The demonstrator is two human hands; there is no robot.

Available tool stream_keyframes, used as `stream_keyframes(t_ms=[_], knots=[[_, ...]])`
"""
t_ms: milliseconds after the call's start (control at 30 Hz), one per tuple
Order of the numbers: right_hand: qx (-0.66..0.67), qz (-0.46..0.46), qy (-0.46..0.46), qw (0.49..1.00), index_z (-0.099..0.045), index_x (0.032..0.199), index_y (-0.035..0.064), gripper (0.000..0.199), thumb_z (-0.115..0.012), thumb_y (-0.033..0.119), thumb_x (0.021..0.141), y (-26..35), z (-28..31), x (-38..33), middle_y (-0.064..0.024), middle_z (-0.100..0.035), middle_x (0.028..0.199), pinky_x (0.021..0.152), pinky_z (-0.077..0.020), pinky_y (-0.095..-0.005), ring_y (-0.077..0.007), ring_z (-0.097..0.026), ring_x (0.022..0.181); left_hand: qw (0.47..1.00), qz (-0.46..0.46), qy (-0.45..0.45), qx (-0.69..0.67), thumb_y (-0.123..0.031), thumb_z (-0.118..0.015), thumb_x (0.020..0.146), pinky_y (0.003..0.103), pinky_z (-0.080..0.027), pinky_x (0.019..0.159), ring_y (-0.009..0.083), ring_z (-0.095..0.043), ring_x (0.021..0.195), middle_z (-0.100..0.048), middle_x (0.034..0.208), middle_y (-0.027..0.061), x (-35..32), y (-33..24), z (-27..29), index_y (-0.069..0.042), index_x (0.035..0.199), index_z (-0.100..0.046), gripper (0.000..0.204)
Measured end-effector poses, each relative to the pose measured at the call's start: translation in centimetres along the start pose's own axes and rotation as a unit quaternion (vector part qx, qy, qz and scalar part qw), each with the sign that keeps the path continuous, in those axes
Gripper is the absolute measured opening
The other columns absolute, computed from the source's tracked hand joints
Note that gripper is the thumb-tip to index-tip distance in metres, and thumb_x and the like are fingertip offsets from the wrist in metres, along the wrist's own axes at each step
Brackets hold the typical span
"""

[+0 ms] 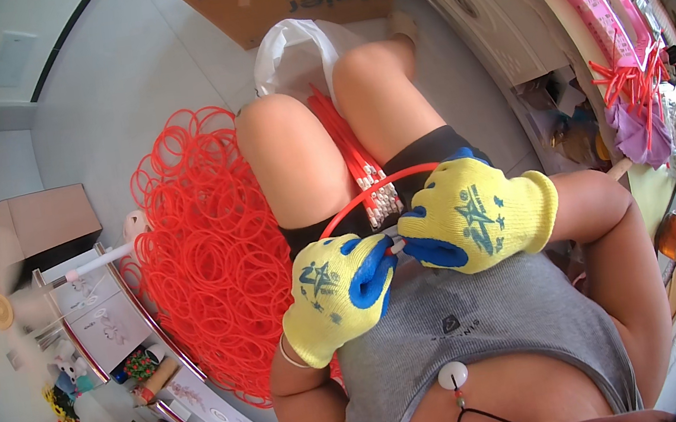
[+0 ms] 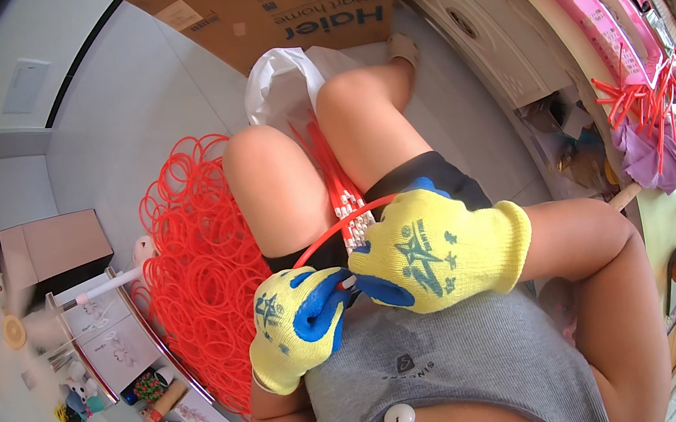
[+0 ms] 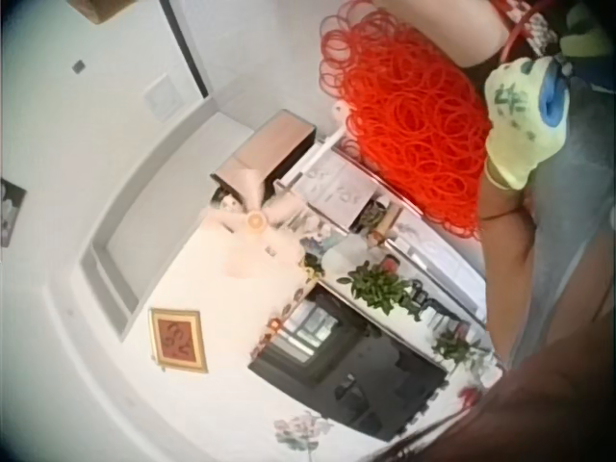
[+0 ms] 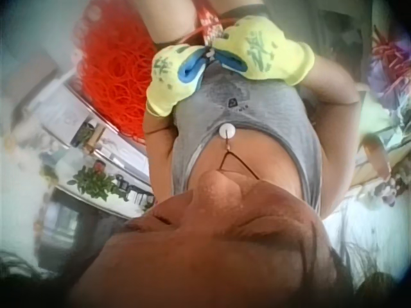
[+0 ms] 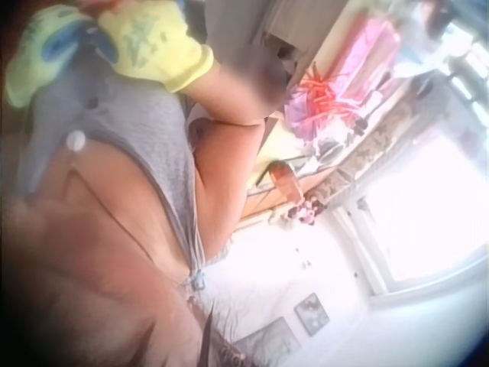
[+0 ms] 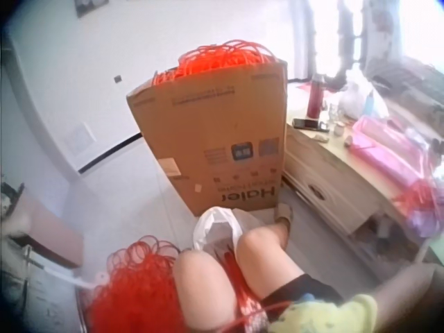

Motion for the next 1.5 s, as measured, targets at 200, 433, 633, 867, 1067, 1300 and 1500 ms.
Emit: stream_keyframes(t_ms=[200, 433, 633, 867, 1067, 1300, 1500], knots=[[0.064, -0.006, 0.101, 0.993, -0.070, 0.120, 0.0120, 0.039, -0.071, 0.033, 0.087, -0.5, -0.9, -0.5, -0.0083, -0.071, 0.097, 0.070, -0.0526, -0.0359, -0.0228, -0.068, 0.078, 0.998, -0.020, 0.052, -0.020, -0.006, -0.077, 0.074, 0.043, -0.051, 0.062, 0.0317, -0.066, 0.069, -0.074, 0.094, 0.0123, 0.4, 0.6, -1.1, -0.003, 0.097, -0.074, 0.023], [0.137, 0.111, -0.002, 0.984, -0.070, 0.108, -0.0045, 0.037, -0.068, 0.028, 0.090, -3.2, -2.2, -1.6, -0.0215, -0.072, 0.101, 0.077, -0.0587, -0.0412, -0.0335, -0.073, 0.084, 0.990, -0.041, -0.017, -0.137, -0.007, -0.076, 0.074, 0.044, -0.054, 0.072, 0.0365, -0.067, 0.078, -0.071, 0.094, 0.0174, 1.2, 2.6, -0.2, 0.000, 0.112, -0.073, 0.038], [0.168, 0.095, 0.022, 0.981, -0.071, 0.108, -0.0037, 0.035, -0.075, 0.022, 0.084, -3.3, -0.8, -1.0, -0.0192, -0.073, 0.098, 0.072, -0.0593, -0.0396, -0.0323, -0.074, 0.082, 0.995, -0.049, 0.001, -0.088, -0.006, -0.078, 0.072, 0.042, -0.051, 0.062, 0.0325, -0.064, 0.066, -0.069, 0.079, 0.0140, 0.8, 2.2, -0.9, 0.000, 0.105, -0.076, 0.034], [0.187, 0.006, 0.052, 0.981, -0.071, 0.118, 0.0037, 0.037, -0.073, 0.026, 0.088, -2.1, -1.5, -1.3, -0.0102, -0.073, 0.092, 0.065, -0.0559, -0.0374, -0.0268, -0.070, 0.074, 0.995, -0.063, 0.017, -0.075, -0.003, -0.078, 0.072, 0.040, -0.047, 0.052, 0.0312, -0.062, 0.056, -0.068, 0.073, 0.0128, 0.8, 1.5, -1.4, -0.001, 0.100, -0.075, 0.028], [0.194, 0.033, 0.034, 0.980, -0.071, 0.118, 0.0037, 0.038, -0.072, 0.028, 0.089, -2.2, -2.4, -1.7, -0.0112, -0.073, 0.095, 0.066, -0.0555, -0.0382, -0.0276, -0.070, 0.077, 0.997, -0.039, 0.036, -0.047, -0.005, -0.079, 0.072, 0.043, -0.050, 0.058, 0.0337, -0.065, 0.062, -0.069, 0.076, 0.0136, 0.6, 1.1, -1.3, -0.001, 0.101, -0.074, 0.029], [0.258, -0.033, -0.059, 0.964, -0.063, 0.132, 0.0062, 0.053, -0.076, 0.025, 0.085, -6.1, -0.3, 3.1, -0.0174, -0.066, 0.116, 0.091, -0.0506, -0.0430, -0.0357, -0.064, 0.104, 0.978, 0.131, -0.159, 0.016, -0.004, -0.079, 0.076, 0.041, -0.055, 0.077, 0.0332, -0.071, 0.082, -0.075, 0.096, 0.0162, -3.1, 1.5, 4.6, -0.002, 0.106, -0.077, 0.030], [-0.067, -0.017, 0.121, 0.990, -0.064, 0.130, 0.0150, 0.045, -0.068, 0.020, 0.086, -11.2, -7.3, 1.5, -0.0085, -0.065, 0.121, 0.103, -0.0446, -0.0420, -0.0289, -0.061, 0.114, 0.862, 0.453, -0.150, 0.170, -0.013, -0.067, 0.093, 0.041, -0.054, 0.072, 0.0308, -0.069, 0.079, -0.073, 0.089, 0.0178, -17.0, 11.7, 8.4, 0.002, 0.116, -0.071, 0.028]])
Point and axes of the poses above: each hand's wrist, its own x-axis towards the middle knuckle, its own z-axis out of the back of the hand, y = z × x, the point moved 2 cm from there along x, towards the middle knuckle
